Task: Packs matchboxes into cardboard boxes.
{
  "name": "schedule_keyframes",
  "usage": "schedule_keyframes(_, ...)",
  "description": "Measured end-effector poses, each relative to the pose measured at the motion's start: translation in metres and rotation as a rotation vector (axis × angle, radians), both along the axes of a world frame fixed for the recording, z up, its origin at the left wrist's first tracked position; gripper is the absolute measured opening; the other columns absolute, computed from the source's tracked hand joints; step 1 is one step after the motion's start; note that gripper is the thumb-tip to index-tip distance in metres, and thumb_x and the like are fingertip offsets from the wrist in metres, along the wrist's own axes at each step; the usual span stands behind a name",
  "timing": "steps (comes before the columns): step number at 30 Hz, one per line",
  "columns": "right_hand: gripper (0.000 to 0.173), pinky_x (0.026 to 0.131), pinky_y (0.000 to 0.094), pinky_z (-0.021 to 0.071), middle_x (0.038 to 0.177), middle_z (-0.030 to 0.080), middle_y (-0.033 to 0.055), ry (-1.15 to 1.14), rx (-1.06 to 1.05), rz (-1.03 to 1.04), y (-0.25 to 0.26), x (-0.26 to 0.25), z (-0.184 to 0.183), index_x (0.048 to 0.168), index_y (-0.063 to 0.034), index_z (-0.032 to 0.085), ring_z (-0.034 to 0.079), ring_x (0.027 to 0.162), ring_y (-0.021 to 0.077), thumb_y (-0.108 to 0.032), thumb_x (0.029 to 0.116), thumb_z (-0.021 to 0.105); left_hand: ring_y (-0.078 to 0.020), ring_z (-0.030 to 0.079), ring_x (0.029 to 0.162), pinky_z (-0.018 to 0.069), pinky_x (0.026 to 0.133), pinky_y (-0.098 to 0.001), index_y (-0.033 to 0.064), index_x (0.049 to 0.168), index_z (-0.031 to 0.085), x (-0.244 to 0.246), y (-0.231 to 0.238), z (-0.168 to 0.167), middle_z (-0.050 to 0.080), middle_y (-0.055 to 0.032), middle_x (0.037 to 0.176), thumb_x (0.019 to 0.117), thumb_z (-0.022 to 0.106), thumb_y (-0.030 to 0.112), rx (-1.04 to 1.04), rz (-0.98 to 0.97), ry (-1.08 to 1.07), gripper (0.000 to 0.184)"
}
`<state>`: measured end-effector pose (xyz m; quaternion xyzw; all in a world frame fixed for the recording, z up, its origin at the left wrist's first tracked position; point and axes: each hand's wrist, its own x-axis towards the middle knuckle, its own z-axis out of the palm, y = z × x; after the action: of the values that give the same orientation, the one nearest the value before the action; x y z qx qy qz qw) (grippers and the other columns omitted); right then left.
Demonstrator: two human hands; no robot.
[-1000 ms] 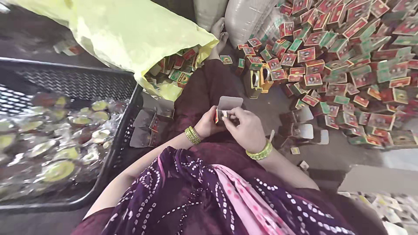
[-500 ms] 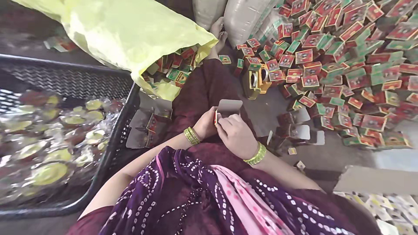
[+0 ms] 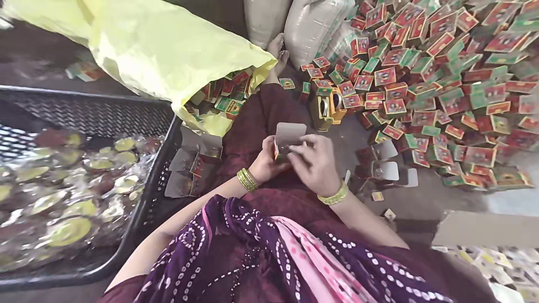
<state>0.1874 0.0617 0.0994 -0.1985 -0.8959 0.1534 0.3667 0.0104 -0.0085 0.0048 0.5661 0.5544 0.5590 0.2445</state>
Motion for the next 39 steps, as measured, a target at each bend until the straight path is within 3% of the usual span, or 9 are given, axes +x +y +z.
schedule_keyframes(4, 0.032, 0.089, 0.0316, 0.0558, 0.114, 0.064, 0.0063, 0.313, -0.837, -0.098, 0.024, 0.014, -0.003, 0.124, -0.0053, 0.059, 0.063, 0.104, 0.0133, -0.021, 0.0974, 0.067, -0.016, 0.061, 0.125, 0.0535, 0.106, -0.0354, -0.0062, 0.152, 0.01, 0.008, -0.002, 0.0, 0.052, -0.0217, 0.141, 0.0796, 0.088, 0.039, 0.1, -0.012, -0.048, 0.115)
schedule_keyframes(9, 0.046, 0.087, 0.0351, 0.0602, 0.109, 0.072, 0.0129, 0.199, -1.43, 0.029, 0.026, 0.01, -0.018, 0.129, 0.0003, 0.054, 0.071, 0.098, 0.0189, -0.003, 0.087, 0.073, -0.0151, 0.066, 0.116, 0.0563, 0.102, -0.0357, -0.0043, 0.144, 0.04, 0.007, -0.005, 0.008, 0.063, -0.0167, 0.129, 0.0827, 0.086, 0.036, 0.081, -0.245, 0.033, 0.086)
schedule_keyframes(13, 0.042, 0.084, 0.033, 0.0623, 0.105, 0.074, 0.0095, 0.184, -1.15, 0.034, 0.023, 0.009, -0.028, 0.124, 0.0011, 0.059, 0.073, 0.093, 0.0153, 0.003, 0.0837, 0.07, -0.0153, 0.066, 0.108, 0.0569, 0.096, -0.035, -0.0011, 0.123, 0.058, 0.003, -0.001, 0.005, 0.066, -0.0146, 0.117, 0.085, 0.085, 0.034, 0.123, -0.303, 0.087, 0.058)
schedule_keyframes(17, 0.017, 0.089, 0.036, 0.0611, 0.116, 0.072, 0.012, 0.227, -0.653, 0.282, 0.031, 0.017, -0.024, 0.105, -0.0002, 0.076, 0.07, 0.105, 0.019, -0.013, 0.0938, 0.072, -0.0131, 0.068, 0.109, 0.0579, 0.098, -0.0349, -0.0031, 0.133, 0.044, 0.004, -0.001, 0.007, 0.067, -0.0115, 0.117, 0.0814, 0.087, 0.028, 0.068, -0.256, -0.058, 0.075)
schedule_keyframes(20, 0.015, 0.092, 0.0355, 0.0603, 0.108, 0.075, 0.0092, 0.12, -0.481, 0.335, 0.031, 0.02, -0.016, 0.087, -0.0057, 0.079, 0.07, 0.107, 0.0188, -0.021, 0.0913, 0.079, -0.0132, 0.068, 0.109, 0.0571, 0.1, -0.0369, -0.0008, 0.137, 0.033, 0.005, 0.001, 0.001, 0.069, -0.0093, 0.115, 0.0776, 0.09, 0.026, 0.096, -0.259, -0.081, 0.086)
schedule_keyframes(25, 0.021, 0.095, 0.0324, 0.0594, 0.107, 0.077, 0.0018, -0.059, -0.309, 0.279, 0.025, 0.02, -0.005, 0.11, -0.0121, 0.08, 0.07, 0.106, 0.0114, -0.023, 0.0922, 0.078, -0.0146, 0.062, 0.117, 0.0514, 0.105, -0.0374, -0.0069, 0.132, 0.047, 0.003, 0.003, -0.002, 0.065, -0.013, 0.121, 0.0767, 0.09, 0.034, 0.113, -0.219, 0.023, 0.081)
schedule_keyframes(30, 0.014, 0.085, 0.0277, 0.0623, 0.1, 0.076, 0.0042, -0.022, -0.337, 0.345, 0.035, 0.022, -0.001, 0.105, -0.0066, 0.08, 0.072, 0.094, 0.009, -0.012, 0.0947, 0.073, -0.0136, 0.062, 0.117, 0.0538, 0.102, -0.0347, -0.0077, 0.135, 0.046, 0.003, 0.002, 0.0, 0.058, -0.0154, 0.13, 0.0744, 0.092, 0.035, 0.075, -0.247, -0.016, 0.087)
schedule_keyframes(34, 0.014, 0.093, 0.0303, 0.0601, 0.104, 0.076, 0.0027, -0.114, -0.277, 0.363, 0.038, 0.025, 0.0, 0.106, -0.0097, 0.08, 0.071, 0.103, 0.0101, -0.014, 0.0968, 0.07, -0.0133, 0.065, 0.115, 0.0553, 0.102, -0.0369, -0.0044, 0.139, 0.036, 0.003, 0.002, 0.0, 0.065, -0.0116, 0.122, 0.073, 0.093, 0.032, 0.042, -0.282, -0.024, 0.094)
schedule_keyframes(39, 0.025, 0.096, 0.0334, 0.0557, 0.109, 0.074, 0.0052, -0.27, -0.105, 0.42, 0.034, 0.027, 0.005, 0.11, -0.0114, 0.079, 0.067, 0.109, 0.0158, -0.014, 0.0991, 0.057, -0.0116, 0.064, 0.114, 0.055, 0.1, -0.0336, -0.0073, 0.133, 0.046, 0.003, 0.002, -0.003, 0.061, -0.0152, 0.127, 0.0783, 0.089, 0.039, 0.061, -0.277, 0.059, 0.083)
